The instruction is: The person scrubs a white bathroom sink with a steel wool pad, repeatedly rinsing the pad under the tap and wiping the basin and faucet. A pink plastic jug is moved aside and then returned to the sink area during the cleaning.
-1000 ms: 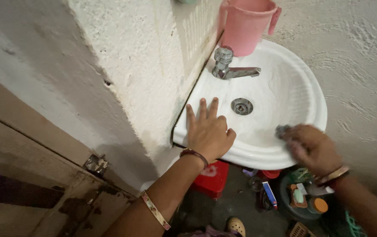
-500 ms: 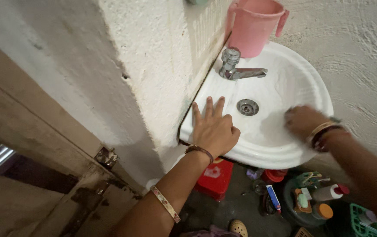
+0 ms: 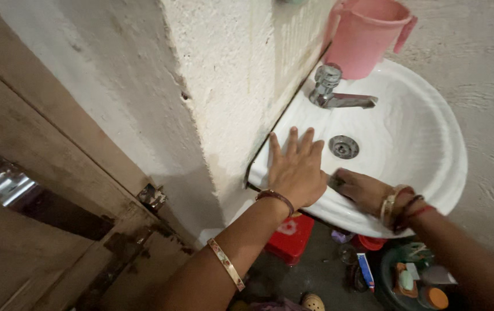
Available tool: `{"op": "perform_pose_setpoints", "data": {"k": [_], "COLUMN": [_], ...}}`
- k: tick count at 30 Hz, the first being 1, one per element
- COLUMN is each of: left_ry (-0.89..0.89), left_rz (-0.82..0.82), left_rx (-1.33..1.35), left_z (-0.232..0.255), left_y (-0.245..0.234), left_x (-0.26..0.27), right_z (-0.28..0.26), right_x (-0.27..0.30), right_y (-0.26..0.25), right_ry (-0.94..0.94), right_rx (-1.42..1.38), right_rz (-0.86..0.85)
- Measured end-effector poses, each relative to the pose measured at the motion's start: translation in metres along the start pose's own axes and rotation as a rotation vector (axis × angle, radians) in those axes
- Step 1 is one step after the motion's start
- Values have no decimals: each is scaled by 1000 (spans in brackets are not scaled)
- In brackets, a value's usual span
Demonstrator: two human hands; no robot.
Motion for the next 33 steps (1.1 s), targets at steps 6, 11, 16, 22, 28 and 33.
{"op": "perform_pose_setpoints", "data": {"k": [6, 11, 16, 22, 28, 33], "left_ry": [2, 18, 11, 16, 20, 47], "left_rz": [29, 16, -13, 4, 4, 30], "left_rx": [1, -19, -18, -20, -39, -39], "left_z": [-1, -1, -3, -5, -5, -3], "left_y": [-4, -6, -7, -8, -5, -4], "left_x": [2, 1, -1, -3, -4, -6], "right_z": [41, 88, 118, 64, -6, 3], "right_x": [-14, -57, -114, -110, -83, -90], "right_y": [-47, -102, -86, 5, 12, 3], "right_ry": [71, 235, 207, -32, -159, -136], "right_rx": [853, 1068, 853, 542, 8, 22], "right_rz": [-54, 87, 265, 42, -43, 28]}}
Point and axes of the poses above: each hand's wrist, its own x-axis away from the middle knuckle, its own y-axis out of the palm, z = x × y, the point moved 9 cm from there along -x, towards the middle knuckle, and after that the axes turned 9 degrees about z, right-handed, at the moved point
